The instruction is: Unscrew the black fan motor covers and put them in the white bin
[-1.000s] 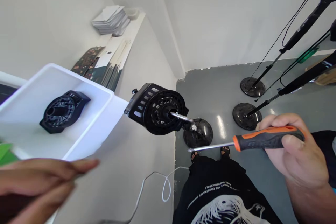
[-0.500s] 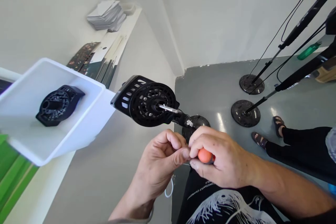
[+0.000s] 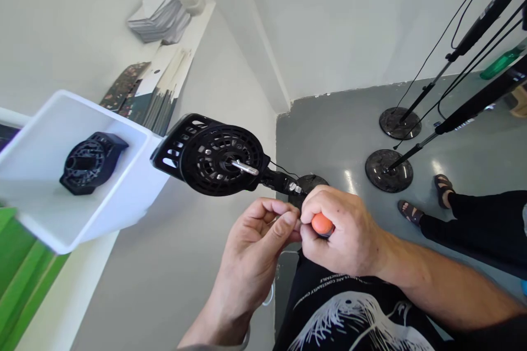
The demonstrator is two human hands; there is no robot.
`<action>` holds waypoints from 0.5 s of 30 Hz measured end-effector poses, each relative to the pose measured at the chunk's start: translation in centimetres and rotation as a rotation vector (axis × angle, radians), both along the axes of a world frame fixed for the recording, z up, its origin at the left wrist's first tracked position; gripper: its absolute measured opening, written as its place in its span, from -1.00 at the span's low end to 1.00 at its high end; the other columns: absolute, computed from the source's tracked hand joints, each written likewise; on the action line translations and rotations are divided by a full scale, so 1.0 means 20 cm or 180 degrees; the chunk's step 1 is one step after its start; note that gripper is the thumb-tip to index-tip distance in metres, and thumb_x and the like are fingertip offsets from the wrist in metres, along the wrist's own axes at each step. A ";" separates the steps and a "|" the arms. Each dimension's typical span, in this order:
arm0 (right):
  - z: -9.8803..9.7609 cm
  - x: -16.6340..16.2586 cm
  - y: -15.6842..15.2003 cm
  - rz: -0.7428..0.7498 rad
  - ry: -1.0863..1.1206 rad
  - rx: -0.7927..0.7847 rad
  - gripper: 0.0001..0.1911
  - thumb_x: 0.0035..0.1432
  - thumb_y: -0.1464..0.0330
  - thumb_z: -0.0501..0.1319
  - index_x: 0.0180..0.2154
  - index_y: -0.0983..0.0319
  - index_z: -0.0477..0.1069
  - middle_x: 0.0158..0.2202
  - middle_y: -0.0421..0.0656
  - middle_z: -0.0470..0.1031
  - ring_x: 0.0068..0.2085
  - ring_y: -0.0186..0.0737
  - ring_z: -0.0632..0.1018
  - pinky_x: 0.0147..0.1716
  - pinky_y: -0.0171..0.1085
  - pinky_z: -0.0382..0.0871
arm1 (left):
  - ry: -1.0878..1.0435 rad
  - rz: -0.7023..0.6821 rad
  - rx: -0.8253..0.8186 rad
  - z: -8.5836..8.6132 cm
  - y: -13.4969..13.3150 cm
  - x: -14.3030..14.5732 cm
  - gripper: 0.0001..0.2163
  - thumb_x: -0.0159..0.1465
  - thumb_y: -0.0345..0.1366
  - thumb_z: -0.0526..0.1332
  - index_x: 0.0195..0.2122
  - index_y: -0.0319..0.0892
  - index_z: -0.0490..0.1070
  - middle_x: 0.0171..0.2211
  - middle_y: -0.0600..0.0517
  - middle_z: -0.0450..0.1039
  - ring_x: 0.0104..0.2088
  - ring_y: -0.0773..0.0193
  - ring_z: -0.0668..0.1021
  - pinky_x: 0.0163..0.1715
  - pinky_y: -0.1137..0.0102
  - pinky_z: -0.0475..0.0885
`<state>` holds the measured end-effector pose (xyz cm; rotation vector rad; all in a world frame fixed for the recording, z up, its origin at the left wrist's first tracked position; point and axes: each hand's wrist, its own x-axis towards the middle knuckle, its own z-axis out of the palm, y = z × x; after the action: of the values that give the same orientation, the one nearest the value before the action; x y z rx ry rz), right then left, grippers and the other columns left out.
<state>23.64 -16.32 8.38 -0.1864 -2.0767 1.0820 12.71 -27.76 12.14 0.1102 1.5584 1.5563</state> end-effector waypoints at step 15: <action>0.15 0.07 0.23 0.0324 0.0943 -0.1361 -0.78 0.30 0.45 0.25 -0.27 0.12 0.20 -0.32 -0.30 0.41 -0.38 -0.42 0.50 -0.42 -0.37 0.53 | 0.0262 -0.0691 0.0315 0.07 -0.07 -0.10 -0.71 0.10 -0.04 0.61 -0.44 -0.13 0.66 -0.55 0.05 0.51 -0.54 0.44 0.50 -0.49 0.60 0.46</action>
<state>24.95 -11.73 11.37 -0.1208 -1.5900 1.5110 10.72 -29.24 13.53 0.3907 1.4790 1.4716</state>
